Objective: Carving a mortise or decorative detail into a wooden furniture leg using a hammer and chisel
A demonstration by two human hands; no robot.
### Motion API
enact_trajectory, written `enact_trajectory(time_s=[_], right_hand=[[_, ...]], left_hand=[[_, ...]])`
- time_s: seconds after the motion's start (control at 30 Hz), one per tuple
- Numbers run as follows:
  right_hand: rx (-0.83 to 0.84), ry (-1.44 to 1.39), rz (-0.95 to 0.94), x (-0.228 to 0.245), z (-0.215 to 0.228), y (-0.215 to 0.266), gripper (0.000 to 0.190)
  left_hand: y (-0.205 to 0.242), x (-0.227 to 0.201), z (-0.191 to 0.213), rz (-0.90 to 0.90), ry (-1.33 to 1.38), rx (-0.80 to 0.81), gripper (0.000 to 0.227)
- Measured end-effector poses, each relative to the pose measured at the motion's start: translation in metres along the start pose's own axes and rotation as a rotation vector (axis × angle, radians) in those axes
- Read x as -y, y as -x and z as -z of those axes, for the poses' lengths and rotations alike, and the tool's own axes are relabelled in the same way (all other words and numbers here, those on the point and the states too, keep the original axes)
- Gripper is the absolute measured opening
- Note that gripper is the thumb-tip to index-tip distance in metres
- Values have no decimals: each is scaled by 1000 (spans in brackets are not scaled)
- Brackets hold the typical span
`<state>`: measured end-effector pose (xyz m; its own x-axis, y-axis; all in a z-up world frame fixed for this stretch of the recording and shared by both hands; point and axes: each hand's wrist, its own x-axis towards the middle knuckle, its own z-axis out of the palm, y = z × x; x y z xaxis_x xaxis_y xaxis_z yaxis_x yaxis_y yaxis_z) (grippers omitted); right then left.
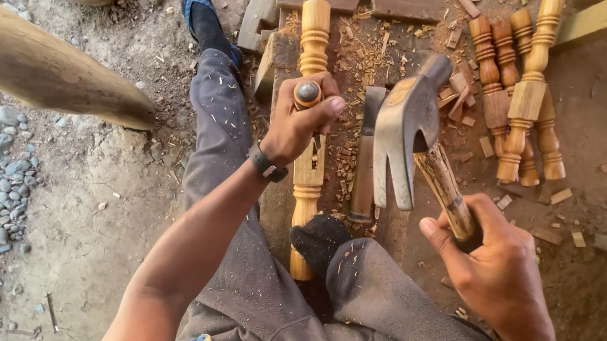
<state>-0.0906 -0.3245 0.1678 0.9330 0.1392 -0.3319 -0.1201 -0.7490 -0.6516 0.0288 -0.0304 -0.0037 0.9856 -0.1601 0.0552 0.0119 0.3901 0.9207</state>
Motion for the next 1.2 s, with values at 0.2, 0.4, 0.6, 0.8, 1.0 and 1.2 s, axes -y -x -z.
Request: enact_trajectory(time_s=[0.2,0.4,0.6,0.8,1.0,1.2], right_hand=[[-31,26,-31,15,3,0,20],[7,44,-38,1,4,0,19],[-180,70,136,61,37,-6,42],[358,786,29,2,-1,-55,11],[189,352,-179,19,-14,-43,19],[90,345,29,4,-18,-38,13]], left_hand=[[1,4,6,47,-61,-32,27],[13,38,-18,-18,-272,266,42],[-3,32,2,-3,-144,334,21],[4,108,1,-38,-150,322,21],[-7,117,-28,306,-260,-377,28],[-98,26,-12,790,-272,-680,51]])
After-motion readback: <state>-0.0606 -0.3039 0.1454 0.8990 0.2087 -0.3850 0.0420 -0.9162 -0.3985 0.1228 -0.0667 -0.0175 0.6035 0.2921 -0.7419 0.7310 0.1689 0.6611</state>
